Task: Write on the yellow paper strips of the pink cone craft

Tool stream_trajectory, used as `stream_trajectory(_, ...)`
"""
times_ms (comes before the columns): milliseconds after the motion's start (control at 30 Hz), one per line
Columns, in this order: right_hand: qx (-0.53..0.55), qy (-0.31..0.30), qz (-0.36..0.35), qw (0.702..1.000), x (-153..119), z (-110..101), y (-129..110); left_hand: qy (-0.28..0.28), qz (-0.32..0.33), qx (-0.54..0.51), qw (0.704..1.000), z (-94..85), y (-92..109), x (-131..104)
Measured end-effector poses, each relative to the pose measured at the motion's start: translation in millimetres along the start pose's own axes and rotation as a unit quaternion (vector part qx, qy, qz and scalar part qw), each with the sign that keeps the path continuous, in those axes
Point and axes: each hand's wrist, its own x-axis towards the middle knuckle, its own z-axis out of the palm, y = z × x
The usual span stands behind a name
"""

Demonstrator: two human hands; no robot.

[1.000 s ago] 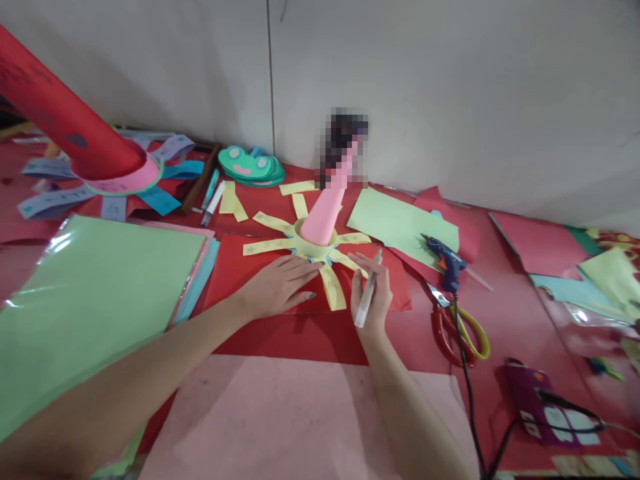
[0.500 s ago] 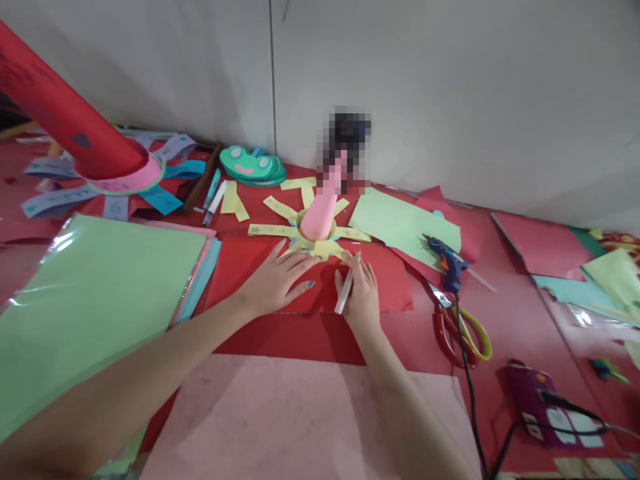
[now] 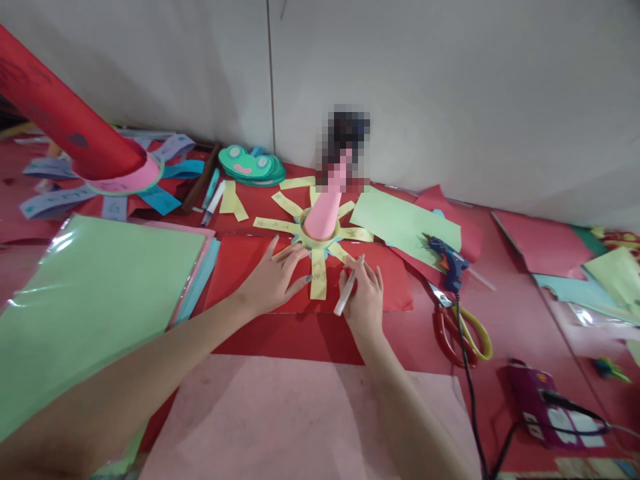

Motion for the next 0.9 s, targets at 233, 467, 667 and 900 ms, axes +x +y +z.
stream_trajectory(233,-0.004,0.009,0.005,1.000,-0.9,2.5,1.5,-0.017,0.032,0.035,0.999,0.0,-0.1,-0.1)
stream_trajectory(467,0.012,0.008,0.008,1.000,-0.5,6.2,1.4,-0.004,0.050,0.037,0.998,1.7,-1.6,-0.3)
stream_trajectory(667,0.024,0.003,0.013,1.000,-0.1,6.7,1.6,-0.024,0.009,0.041,0.999,2.1,0.8,-0.5)
stream_trajectory(900,0.010,-0.016,0.004,1.000,-0.7,7.7,3.8,-0.006,0.025,0.049,0.998,0.2,-2.2,-0.1)
